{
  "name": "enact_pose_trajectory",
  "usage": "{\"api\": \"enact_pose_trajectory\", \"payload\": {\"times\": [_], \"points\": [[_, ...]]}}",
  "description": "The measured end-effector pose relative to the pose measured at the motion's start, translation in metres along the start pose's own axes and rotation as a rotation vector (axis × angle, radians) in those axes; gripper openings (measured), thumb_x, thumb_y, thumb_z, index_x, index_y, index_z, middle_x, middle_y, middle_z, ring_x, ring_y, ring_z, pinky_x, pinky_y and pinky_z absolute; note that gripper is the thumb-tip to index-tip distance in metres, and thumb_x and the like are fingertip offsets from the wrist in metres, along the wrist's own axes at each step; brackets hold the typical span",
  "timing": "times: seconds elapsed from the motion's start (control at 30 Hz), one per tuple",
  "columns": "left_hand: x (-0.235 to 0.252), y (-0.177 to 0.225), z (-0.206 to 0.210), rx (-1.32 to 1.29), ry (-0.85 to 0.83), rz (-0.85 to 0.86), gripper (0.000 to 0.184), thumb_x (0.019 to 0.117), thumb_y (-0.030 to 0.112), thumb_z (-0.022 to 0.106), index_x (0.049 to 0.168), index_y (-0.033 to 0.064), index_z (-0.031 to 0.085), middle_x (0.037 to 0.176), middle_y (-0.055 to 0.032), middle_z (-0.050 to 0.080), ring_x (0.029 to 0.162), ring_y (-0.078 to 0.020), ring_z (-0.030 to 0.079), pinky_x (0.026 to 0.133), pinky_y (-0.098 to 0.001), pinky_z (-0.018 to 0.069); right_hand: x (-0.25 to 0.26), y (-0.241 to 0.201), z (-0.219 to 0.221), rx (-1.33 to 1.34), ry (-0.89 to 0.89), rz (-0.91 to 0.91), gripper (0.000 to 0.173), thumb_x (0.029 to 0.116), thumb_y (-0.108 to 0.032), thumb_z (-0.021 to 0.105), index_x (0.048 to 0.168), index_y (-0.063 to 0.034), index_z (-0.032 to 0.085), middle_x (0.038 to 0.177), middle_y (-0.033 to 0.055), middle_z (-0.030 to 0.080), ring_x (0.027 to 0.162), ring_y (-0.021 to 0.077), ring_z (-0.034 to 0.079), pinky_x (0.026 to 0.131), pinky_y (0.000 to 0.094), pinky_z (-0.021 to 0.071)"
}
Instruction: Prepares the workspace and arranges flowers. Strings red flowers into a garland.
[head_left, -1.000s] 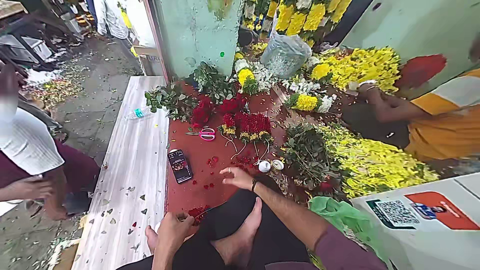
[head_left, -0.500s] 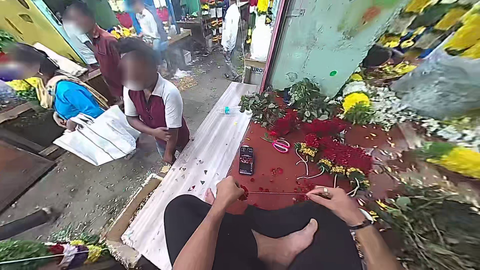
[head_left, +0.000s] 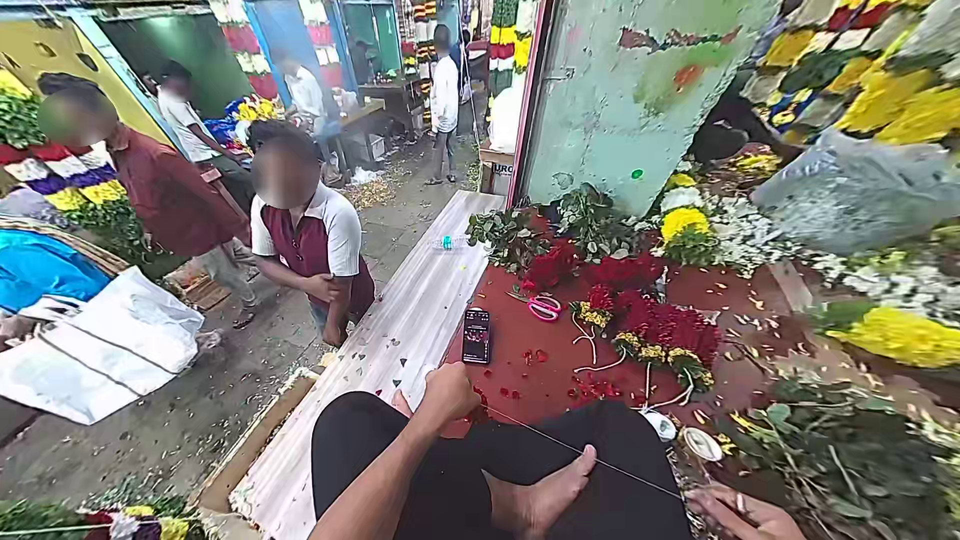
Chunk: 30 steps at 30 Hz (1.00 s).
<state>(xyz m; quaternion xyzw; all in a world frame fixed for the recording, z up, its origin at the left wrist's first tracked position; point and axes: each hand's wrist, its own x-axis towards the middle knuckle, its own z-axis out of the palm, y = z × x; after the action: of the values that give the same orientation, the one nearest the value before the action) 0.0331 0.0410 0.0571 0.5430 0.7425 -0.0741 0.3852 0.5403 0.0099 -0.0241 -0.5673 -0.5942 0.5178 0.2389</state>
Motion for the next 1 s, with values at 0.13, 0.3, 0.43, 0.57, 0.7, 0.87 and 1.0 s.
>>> {"api": "enact_pose_trajectory", "payload": {"times": [0.13, 0.3, 0.43, 0.57, 0.7, 0.87, 1.0], "points": [[-0.039, 0.006, -0.013, -0.039, 0.013, 0.062, 0.025, 0.0833, 0.036, 0.070, 0.086, 0.0124, 0.075, 0.087, -0.0102, 0.072, 0.089, -0.0318, 0.069, 0.079, -0.0634, 0.0523, 0.000, -0.005, -0.004, 0.017, 0.140, 0.170, 0.032, 0.1001, -0.023, 0.067, 0.120, 0.0017, 0.069, 0.106, 0.0143, 0.076, 0.093, 0.0211, 0.075, 0.086, 0.0386, 0.0630], [-0.075, 0.011, -0.024, -0.080, 0.084, 0.025, 0.025, 0.0827, 0.038, 0.072, 0.087, 0.0141, 0.076, 0.084, -0.0094, 0.072, 0.088, -0.0318, 0.069, 0.080, -0.0629, 0.0521, 0.048, -0.072, -0.008, -0.003, 0.202, -0.088, 0.046, 0.0958, -0.019, 0.070, 0.135, 0.0036, 0.061, 0.126, 0.0171, 0.069, 0.113, 0.0201, 0.069, 0.099, 0.0367, 0.0574], [-0.114, 0.022, -0.039, -0.062, 0.152, -0.018, 0.024, 0.0828, 0.037, 0.072, 0.087, 0.0134, 0.076, 0.084, -0.0104, 0.072, 0.087, -0.0331, 0.069, 0.078, -0.0639, 0.0517, 0.094, -0.133, 0.035, -0.234, 0.056, -0.377, 0.044, 0.0933, -0.036, 0.068, 0.129, -0.0107, 0.070, 0.127, 0.0068, 0.070, 0.119, 0.0177, 0.066, 0.102, 0.0418, 0.0557], [-0.159, 0.034, -0.052, -0.056, 0.231, 0.004, 0.022, 0.0845, 0.036, 0.070, 0.082, 0.0146, 0.075, 0.076, -0.0072, 0.069, 0.078, -0.0286, 0.067, 0.072, -0.0596, 0.0514, 0.113, -0.223, 0.110, -0.874, -0.335, -0.373, 0.037, 0.0977, -0.046, 0.059, 0.121, -0.0223, 0.075, 0.125, 0.0043, 0.071, 0.121, 0.0279, 0.064, 0.103, 0.0610, 0.0462], [-0.208, 0.044, -0.058, -0.102, 0.253, 0.076, 0.019, 0.0861, 0.034, 0.070, 0.080, 0.0165, 0.075, 0.071, -0.0017, 0.067, 0.068, -0.0206, 0.064, 0.065, -0.0518, 0.0504, 0.118, -0.274, 0.187, -1.272, -0.711, -0.279, 0.064, 0.0939, -0.059, 0.062, 0.136, -0.0112, 0.063, 0.135, 0.0225, 0.062, 0.123, 0.0457, 0.059, 0.095, 0.0722, 0.0451], [-0.243, 0.039, -0.057, -0.121, 0.179, 0.136, 0.018, 0.0868, 0.032, 0.072, 0.082, 0.0157, 0.076, 0.075, -0.0026, 0.070, 0.069, -0.0203, 0.067, 0.065, -0.0511, 0.0540, 0.118, -0.306, 0.228, -1.297, -0.689, -0.323, 0.096, 0.0821, -0.079, 0.061, 0.148, -0.0095, 0.052, 0.136, 0.0265, 0.060, 0.126, 0.0466, 0.057, 0.100, 0.0715, 0.0418], [-0.257, 0.024, -0.064, -0.142, 0.080, 0.244, 0.020, 0.0883, 0.032, 0.073, 0.084, 0.0128, 0.077, 0.079, -0.0044, 0.070, 0.073, -0.0209, 0.066, 0.069, -0.0494, 0.0542, 0.092, -0.338, 0.247, -1.198, -0.694, -0.415, 0.091, 0.0812, -0.077, 0.063, 0.146, -0.0132, 0.055, 0.142, 0.0295, 0.052, 0.125, 0.0500, 0.054, 0.091, 0.0711, 0.0473]]}}
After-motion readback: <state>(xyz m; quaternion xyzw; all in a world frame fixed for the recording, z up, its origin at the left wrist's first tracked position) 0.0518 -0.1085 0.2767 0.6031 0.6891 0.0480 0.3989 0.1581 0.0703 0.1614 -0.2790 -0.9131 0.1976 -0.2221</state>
